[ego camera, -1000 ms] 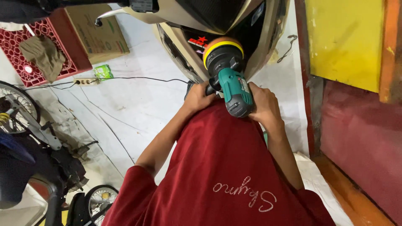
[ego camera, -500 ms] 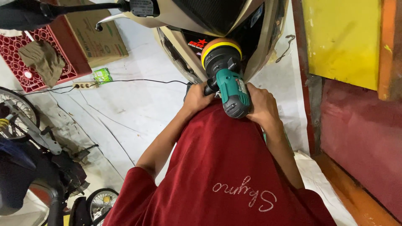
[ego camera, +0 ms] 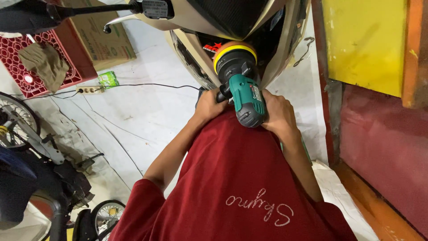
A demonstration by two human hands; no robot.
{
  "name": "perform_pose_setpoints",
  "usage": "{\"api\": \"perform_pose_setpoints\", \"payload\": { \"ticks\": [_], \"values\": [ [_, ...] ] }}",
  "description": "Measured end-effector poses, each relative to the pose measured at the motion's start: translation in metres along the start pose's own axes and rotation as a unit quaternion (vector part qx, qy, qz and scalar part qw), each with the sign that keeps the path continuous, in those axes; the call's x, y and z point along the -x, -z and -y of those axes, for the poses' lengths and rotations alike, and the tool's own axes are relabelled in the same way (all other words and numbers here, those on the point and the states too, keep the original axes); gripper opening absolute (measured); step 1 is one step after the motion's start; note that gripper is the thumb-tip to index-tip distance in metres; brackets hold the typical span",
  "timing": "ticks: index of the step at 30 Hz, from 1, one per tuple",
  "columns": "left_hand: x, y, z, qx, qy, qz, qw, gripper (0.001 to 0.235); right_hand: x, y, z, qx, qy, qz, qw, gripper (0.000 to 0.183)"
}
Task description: The person uses a green electric polisher with a yellow pad to polish the front fairing of a beige motorcycle. They move the tool across the surface in circular and sweeping motions, focusing on the area below the headlight.
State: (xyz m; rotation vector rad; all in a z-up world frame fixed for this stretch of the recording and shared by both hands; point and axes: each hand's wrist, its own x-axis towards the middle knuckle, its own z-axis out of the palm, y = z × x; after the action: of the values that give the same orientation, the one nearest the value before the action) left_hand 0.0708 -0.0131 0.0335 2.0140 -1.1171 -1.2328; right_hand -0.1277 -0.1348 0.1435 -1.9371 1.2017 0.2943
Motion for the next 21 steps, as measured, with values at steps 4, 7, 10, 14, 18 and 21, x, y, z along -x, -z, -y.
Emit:
{"api": "perform_pose_setpoints", "payload": {
  "ticks": [4, 7, 10, 14, 18, 21],
  "values": [
    [0.000, -0.002, 0.007, 0.003, -0.016, -0.013, 1.000, 0.026, 0.000, 0.001, 0.004, 0.020, -0.008, -0.004, 1.000, 0.046],
    [-0.001, -0.003, 0.011, -0.004, -0.005, -0.002, 1.000, 0.025, -0.001, -0.001, 0.003, 0.044, -0.014, 0.001, 0.999, 0.044],
    [-0.002, -0.004, 0.014, -0.001, -0.011, -0.005, 1.000, 0.025, -0.002, 0.000, 0.007, 0.051, 0.010, -0.010, 0.999, 0.050],
    [0.000, -0.001, 0.012, 0.015, -0.011, -0.004, 1.000, 0.026, -0.001, -0.001, 0.009, 0.041, -0.003, -0.004, 0.999, 0.044],
    [0.001, -0.003, 0.021, 0.000, -0.014, -0.011, 1.000, 0.026, 0.000, 0.002, 0.014, 0.042, 0.020, -0.010, 0.999, 0.048],
    [0.002, 0.003, 0.015, 0.036, -0.018, -0.012, 0.999, 0.030, -0.003, -0.001, 0.010, 0.062, 0.047, -0.017, 0.997, 0.051]
  ]
}}
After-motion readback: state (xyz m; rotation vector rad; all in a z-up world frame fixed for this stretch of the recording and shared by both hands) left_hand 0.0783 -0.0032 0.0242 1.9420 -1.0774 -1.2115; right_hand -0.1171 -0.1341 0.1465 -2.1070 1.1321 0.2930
